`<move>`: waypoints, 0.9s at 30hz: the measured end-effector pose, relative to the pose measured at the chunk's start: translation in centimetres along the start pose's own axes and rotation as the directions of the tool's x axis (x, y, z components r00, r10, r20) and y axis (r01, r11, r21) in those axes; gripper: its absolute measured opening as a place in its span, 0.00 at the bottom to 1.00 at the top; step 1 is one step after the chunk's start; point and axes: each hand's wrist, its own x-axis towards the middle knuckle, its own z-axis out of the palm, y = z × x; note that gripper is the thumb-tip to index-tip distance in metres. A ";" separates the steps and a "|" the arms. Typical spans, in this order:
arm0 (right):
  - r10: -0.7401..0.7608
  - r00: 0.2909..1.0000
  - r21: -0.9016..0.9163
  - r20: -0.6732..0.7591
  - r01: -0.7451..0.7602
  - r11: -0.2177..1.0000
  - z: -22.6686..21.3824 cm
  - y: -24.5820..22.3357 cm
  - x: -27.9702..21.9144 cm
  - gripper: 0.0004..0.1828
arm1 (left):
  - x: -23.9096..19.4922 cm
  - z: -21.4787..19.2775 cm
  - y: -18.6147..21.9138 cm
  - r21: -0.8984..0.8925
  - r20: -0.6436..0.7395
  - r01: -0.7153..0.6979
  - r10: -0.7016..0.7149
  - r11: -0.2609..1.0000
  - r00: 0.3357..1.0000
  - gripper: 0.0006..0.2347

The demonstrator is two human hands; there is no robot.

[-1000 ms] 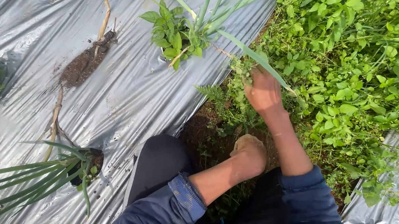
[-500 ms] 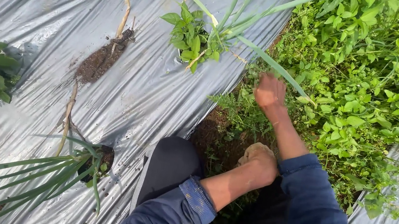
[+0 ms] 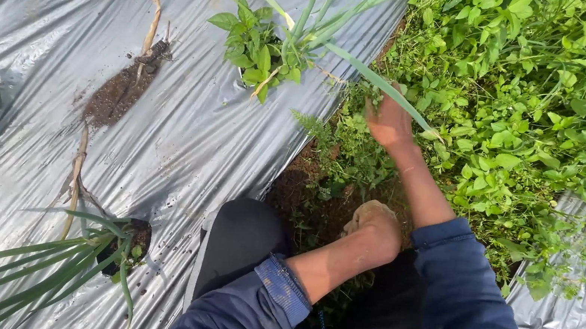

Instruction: The person weeds a garden bed covered with plastic mulch, using a hand hoe to loosen the soil and remove unwanted plants. They also pull weeds by hand and clear debris from around the base of the crop plants.

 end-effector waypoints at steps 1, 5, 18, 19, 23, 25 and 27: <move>0.013 1.000 0.055 0.014 -0.014 0.998 -1.5 -2.4 -0.1 0.26 | 0.5 0.5 -0.1 0.079 -0.051 -0.043 0.047 0.996 0.998 0.18; -0.004 0.996 -0.057 -0.087 -0.001 0.998 6.4 3.0 6.3 0.23 | -2.2 -0.2 -0.7 0.076 -0.040 -0.047 0.050 0.996 0.998 0.17; 0.043 0.992 -0.123 -0.115 -0.057 0.991 7.4 3.4 -0.6 0.17 | -3.5 -0.4 -0.2 0.029 0.009 -0.017 0.016 0.999 1.000 0.19; 0.030 0.998 -0.086 -0.047 -0.034 0.996 6.5 3.2 -1.8 0.17 | -3.8 -0.8 0.1 0.046 0.012 -0.037 0.036 0.998 0.999 0.18; 0.031 0.999 0.063 -0.038 -0.029 0.998 -0.5 -1.9 -4.7 0.14 | -4.6 -0.7 0.3 0.079 0.039 -0.083 0.080 0.993 0.996 0.17; 0.083 0.994 0.141 -0.072 -0.072 0.987 -1.8 -2.2 -3.7 0.19 | -4.5 0.3 0.5 0.137 -0.005 -0.080 0.081 0.987 0.997 0.17; 0.139 0.984 0.219 -0.115 -0.111 0.969 -2.4 -2.2 -2.0 0.29 | -4.4 0.6 0.8 0.205 -0.055 -0.076 0.089 0.976 0.995 0.18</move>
